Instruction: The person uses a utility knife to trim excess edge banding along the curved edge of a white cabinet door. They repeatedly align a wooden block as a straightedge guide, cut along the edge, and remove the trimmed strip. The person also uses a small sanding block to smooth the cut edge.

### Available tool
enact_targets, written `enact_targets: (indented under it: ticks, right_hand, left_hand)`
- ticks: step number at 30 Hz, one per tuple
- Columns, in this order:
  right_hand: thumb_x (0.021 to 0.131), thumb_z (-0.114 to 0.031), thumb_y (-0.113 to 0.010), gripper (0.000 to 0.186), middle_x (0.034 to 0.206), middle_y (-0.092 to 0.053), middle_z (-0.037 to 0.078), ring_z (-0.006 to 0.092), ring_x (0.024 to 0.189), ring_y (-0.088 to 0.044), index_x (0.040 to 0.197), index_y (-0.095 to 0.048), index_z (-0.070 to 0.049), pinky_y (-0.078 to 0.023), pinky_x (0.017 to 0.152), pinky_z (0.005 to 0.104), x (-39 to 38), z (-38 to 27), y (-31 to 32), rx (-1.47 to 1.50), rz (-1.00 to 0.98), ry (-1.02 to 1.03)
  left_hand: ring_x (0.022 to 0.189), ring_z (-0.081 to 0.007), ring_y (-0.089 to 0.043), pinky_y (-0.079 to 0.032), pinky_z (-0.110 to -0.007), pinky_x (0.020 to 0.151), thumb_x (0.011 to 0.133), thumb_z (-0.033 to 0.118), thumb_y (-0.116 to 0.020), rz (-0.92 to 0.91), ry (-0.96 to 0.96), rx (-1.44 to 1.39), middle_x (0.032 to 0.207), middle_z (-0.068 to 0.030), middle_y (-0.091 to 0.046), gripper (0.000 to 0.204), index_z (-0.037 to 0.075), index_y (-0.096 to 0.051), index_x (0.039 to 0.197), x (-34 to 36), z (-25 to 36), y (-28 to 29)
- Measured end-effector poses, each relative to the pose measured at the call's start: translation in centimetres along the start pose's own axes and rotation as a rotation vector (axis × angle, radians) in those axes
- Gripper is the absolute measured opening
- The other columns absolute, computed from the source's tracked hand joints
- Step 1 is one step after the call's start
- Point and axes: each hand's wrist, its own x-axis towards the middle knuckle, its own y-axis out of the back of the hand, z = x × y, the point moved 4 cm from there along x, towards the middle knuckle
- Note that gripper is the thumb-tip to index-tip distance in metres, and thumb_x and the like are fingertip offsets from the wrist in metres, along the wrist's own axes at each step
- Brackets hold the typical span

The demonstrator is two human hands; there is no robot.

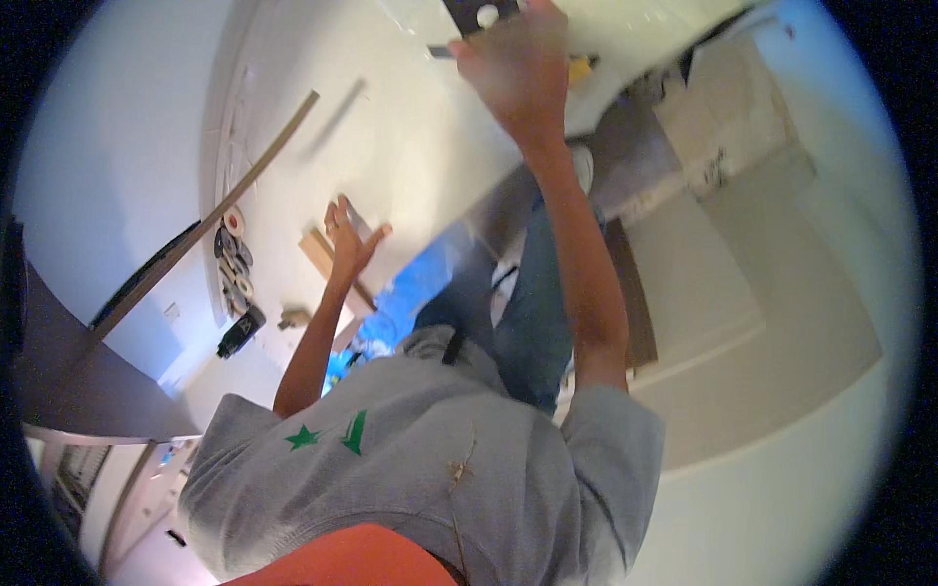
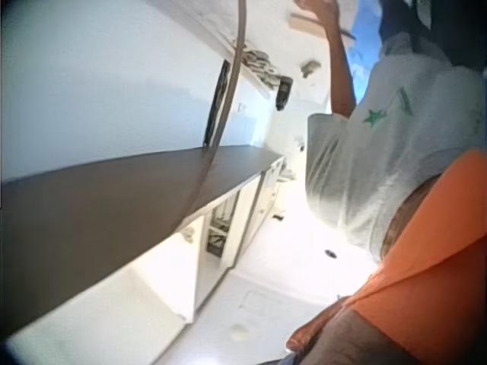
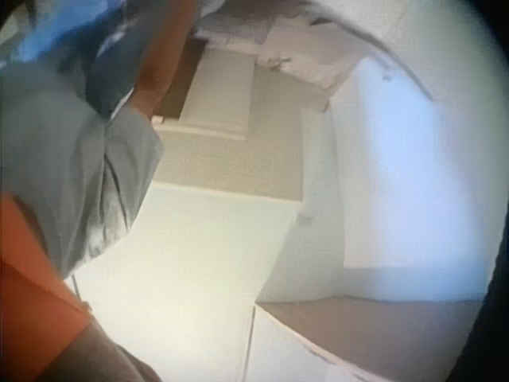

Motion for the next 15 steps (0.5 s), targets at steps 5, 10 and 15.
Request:
enact_targets:
  ticks: [5, 10, 15]
  right_hand:
    - [0.081, -0.007, -0.086, 0.081, 0.133, -0.052, 0.012, 0.019, 0.11, -0.058, 0.147, -0.039, -0.003, -0.052, 0.095, 0.0344, -2.6, -1.3, -5.7, 0.129, -0.053, 0.223]
    - [0.083, -0.01, -0.083, 0.082, 0.138, -0.052, 0.016, 0.0244, 0.122, -0.057, 0.149, -0.037, 0.001, -0.047, 0.105, 0.0402, -6.4, -7.5, -11.8, 0.204, -0.044, 0.243]
    - [0.086, -0.005, -0.078, 0.08, 0.136, -0.052, 0.013, 0.0212, 0.118, -0.057, 0.153, -0.035, -0.005, -0.047, 0.101, 0.0343, -6.9, -16.1, -19.3, 0.306, -0.114, 0.248]
  left_hand:
    - [0.148, -0.0601, -0.014, -0.011, -0.061, 0.122, 0.084, 0.052, -0.079, 0.15, -0.193, 0.018, 0.155, -0.0485, -0.015, 0.114, -0.008, -0.018, 0.159, -0.2, 0.4, -1.0]
    - [0.153, -0.0548, -0.006, -0.027, -0.086, 0.1, 0.086, 0.056, -0.074, 0.055, -0.191, -0.049, 0.167, -0.0292, -0.014, 0.102, 0.016, -0.023, 0.164, -2.2, 0.2, -2.1]
    - [0.146, -0.0454, -0.035, -0.033, -0.052, 0.119, 0.092, 0.029, -0.075, 0.486, -0.492, -0.688, 0.157, -0.0283, -0.035, 0.086, -0.001, -0.028, 0.158, -3.7, -1.0, 6.3]
